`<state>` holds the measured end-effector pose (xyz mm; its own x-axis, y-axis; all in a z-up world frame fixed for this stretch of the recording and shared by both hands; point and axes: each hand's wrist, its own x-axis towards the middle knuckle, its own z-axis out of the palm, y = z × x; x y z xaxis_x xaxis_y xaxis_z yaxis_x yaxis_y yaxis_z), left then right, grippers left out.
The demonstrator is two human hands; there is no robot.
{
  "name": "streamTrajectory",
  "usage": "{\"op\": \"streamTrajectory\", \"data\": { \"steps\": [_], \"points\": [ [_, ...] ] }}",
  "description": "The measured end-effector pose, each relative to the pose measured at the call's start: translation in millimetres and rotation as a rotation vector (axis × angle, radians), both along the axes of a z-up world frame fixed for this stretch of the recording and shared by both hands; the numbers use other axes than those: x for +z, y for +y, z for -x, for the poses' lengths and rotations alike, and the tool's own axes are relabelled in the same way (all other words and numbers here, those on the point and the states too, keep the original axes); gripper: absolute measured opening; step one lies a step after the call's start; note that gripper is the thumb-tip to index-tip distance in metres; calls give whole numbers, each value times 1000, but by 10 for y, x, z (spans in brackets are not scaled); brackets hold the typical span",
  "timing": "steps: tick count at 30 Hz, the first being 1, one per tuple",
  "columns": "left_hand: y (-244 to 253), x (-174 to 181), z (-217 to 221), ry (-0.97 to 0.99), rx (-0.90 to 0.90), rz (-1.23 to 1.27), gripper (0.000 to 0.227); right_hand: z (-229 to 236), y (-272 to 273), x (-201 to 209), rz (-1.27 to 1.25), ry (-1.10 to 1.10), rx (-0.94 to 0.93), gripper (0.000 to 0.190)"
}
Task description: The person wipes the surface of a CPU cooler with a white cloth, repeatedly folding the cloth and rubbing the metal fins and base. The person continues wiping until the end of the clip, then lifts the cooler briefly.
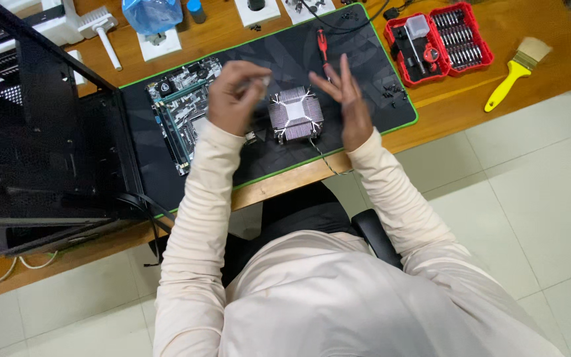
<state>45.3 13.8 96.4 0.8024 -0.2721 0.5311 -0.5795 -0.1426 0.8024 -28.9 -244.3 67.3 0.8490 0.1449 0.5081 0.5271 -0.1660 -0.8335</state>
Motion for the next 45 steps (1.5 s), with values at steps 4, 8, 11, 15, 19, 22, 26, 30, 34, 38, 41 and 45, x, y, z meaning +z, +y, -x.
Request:
{"op": "streamTrajectory", "data": {
  "steps": [4,8,11,15,19,22,26,30,34,38,41,45],
  "points": [
    [350,-45,-103,274,-3,427,22,-137,-51,306,151,34,-98,77],
    [663,-91,-203,298,74,571,43,-471,-246,310,474,-162,218,30],
    [905,-165,-305,232,141,552,31,-450,-83,380,935,-61,299,144],
    [1113,-295,-450,207,179,595,30,-562,-22,311,946,-122,281,145],
    [995,-240,-438,166,179,519,17,-785,145,453,849,30,353,141],
    [771,-199,-413,204,162,448,11,-1086,211,374,802,-29,382,140],
    [482,-121,-442,209,55,391,10,-1502,252,239,872,-64,480,139],
    [291,-222,-521,311,-71,417,22,-1669,264,463,799,-249,424,131],
    [190,-339,-548,338,-61,433,24,-1432,412,809,285,-103,451,53],
    [122,-377,-498,447,-115,561,26,-1318,492,729,112,7,400,23],
    [106,-469,-485,398,-135,600,25,-1306,513,699,113,-29,358,24],
    [96,-311,-434,295,-72,458,19,-1296,530,739,148,-150,356,15]
  ]
}}
